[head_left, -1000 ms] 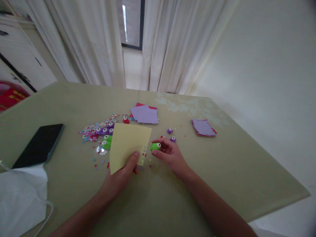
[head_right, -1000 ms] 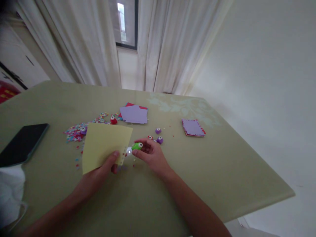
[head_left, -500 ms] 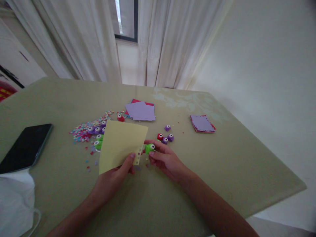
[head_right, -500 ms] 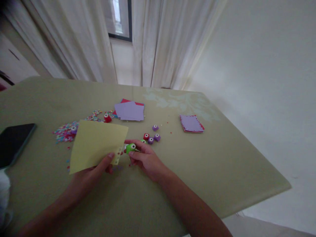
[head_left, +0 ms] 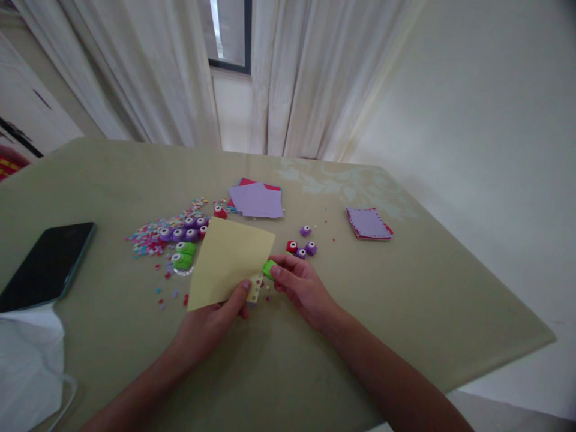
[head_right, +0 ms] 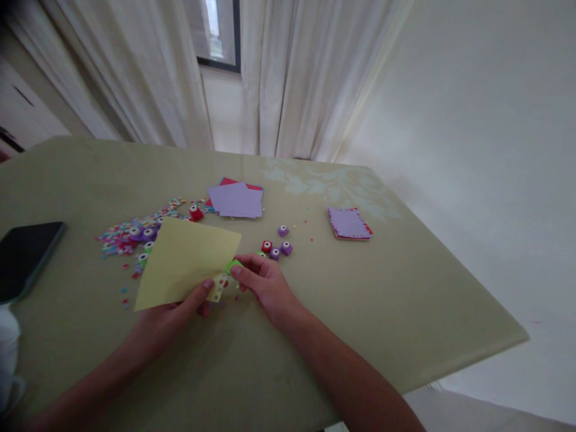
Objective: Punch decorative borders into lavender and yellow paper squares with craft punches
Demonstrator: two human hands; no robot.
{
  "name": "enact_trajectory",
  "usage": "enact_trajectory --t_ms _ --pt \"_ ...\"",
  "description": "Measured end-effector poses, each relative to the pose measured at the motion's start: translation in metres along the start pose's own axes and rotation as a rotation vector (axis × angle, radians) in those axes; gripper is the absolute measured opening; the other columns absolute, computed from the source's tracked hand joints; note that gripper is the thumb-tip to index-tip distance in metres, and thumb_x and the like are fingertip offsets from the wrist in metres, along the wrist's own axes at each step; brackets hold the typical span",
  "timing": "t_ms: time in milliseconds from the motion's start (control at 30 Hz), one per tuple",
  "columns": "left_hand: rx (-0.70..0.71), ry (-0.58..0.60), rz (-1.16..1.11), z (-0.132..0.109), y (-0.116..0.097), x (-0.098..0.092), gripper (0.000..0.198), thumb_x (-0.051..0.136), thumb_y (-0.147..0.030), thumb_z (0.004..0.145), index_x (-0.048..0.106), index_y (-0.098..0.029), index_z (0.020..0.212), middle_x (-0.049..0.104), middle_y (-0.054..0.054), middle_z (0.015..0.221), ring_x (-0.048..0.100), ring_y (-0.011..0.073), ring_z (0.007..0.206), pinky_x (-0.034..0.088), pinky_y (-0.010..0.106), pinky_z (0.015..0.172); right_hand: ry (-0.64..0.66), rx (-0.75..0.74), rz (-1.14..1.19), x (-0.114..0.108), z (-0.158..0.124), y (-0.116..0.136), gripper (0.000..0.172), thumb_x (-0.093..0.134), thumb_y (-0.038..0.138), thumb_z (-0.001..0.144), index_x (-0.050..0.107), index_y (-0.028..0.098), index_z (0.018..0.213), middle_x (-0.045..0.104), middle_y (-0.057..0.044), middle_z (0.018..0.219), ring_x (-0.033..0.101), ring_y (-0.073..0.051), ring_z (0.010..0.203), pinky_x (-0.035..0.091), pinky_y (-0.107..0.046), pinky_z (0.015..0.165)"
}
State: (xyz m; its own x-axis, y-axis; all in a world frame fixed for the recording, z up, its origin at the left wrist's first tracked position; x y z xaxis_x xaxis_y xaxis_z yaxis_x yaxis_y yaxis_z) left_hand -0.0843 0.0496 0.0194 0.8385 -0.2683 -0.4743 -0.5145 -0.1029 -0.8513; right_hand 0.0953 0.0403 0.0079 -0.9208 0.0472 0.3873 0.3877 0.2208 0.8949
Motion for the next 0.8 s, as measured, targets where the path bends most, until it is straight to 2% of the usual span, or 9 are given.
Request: enact_trajectory --t_ms 167,300,400,567,667,800 --pt "-0.04 0.005 -0.025 0.0 0.007 0.001 0.053 0.055 -0.059 0.09 0.062 -0.028 0.048 0.081 0.008 0.086 0.074 0.0291 0.086 0.058 0.039 0.08 -0.047 -0.049 -0.028 -0.006 0.001 0.007 0.034 0.089 0.045 0.076 0.079 0.022 0.099 0.072 -0.001 0.089 0.054 -0.012 0.069 0.04 -0.025 0.063" --pt "-0.062 0.047 -0.004 0.001 0.011 0.005 0.054 0.052 -0.062 0.089 0.063 -0.028 0.049 0.081 0.007 0.086 0.074 0.0303 0.089 0.056 0.04 0.084 -0.024 -0.038 -0.018 -0.003 -0.001 0.004 0.034 0.09 0.042 0.075 0.078 0.022 0.1 0.073 -0.001 0.09 0.057 -0.012 0.07 0.042 -0.025 0.064" --pt "-0.053 0.049 0.002 0.001 0.007 0.004 0.053 0.052 -0.061 0.089 0.063 -0.028 0.05 0.081 0.007 0.088 0.073 0.0302 0.091 0.056 0.039 0.085 0.002 -0.058 -0.007 0.0 -0.001 0.003 0.034 0.092 0.038 0.073 0.078 0.021 0.099 0.074 0.0 0.09 0.061 -0.013 0.074 0.046 -0.025 0.068" --pt "-0.101 0.086 0.037 -0.001 0.005 0.006 0.048 0.052 -0.056 0.089 0.062 -0.027 0.052 0.081 0.006 0.087 0.074 0.0288 0.091 0.055 0.036 0.087 -0.048 -0.085 0.004 -0.007 0.002 0.002 0.043 0.097 0.037 0.065 0.077 0.021 0.099 0.075 0.0 0.093 0.064 -0.015 0.081 0.05 -0.027 0.078" --pt "-0.075 0.068 0.017 -0.001 0.002 0.007 0.046 0.054 -0.058 0.085 0.061 -0.028 0.051 0.079 0.006 0.079 0.072 0.0277 0.083 0.055 0.036 0.085 -0.017 -0.065 -0.062 -0.005 0.002 0.002 0.042 0.095 0.043 0.068 0.076 0.02 0.098 0.072 0.0 0.088 0.06 -0.014 0.074 0.047 -0.026 0.071" --pt "-0.021 0.088 0.05 0.0 -0.001 0.009 0.051 0.051 -0.06 0.086 0.06 -0.028 0.048 0.079 0.008 0.084 0.071 0.0306 0.089 0.053 0.041 0.094 0.066 -0.073 -0.199 0.003 -0.001 0.007 0.038 0.083 0.054 0.081 0.073 0.018 0.088 0.058 0.004 0.069 0.046 -0.01 0.059 0.036 -0.024 0.056"
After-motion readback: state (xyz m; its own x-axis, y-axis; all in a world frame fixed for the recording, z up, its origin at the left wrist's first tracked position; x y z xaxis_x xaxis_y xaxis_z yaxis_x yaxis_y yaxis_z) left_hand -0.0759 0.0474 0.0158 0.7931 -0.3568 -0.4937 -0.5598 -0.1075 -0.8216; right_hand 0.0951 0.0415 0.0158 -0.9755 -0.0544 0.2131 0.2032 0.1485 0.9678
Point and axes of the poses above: each hand's wrist, its own z-axis towards the middle knuckle, its own x-axis out of the palm, y = z × x, the point moved 8 cm from there along z, towards the middle knuckle
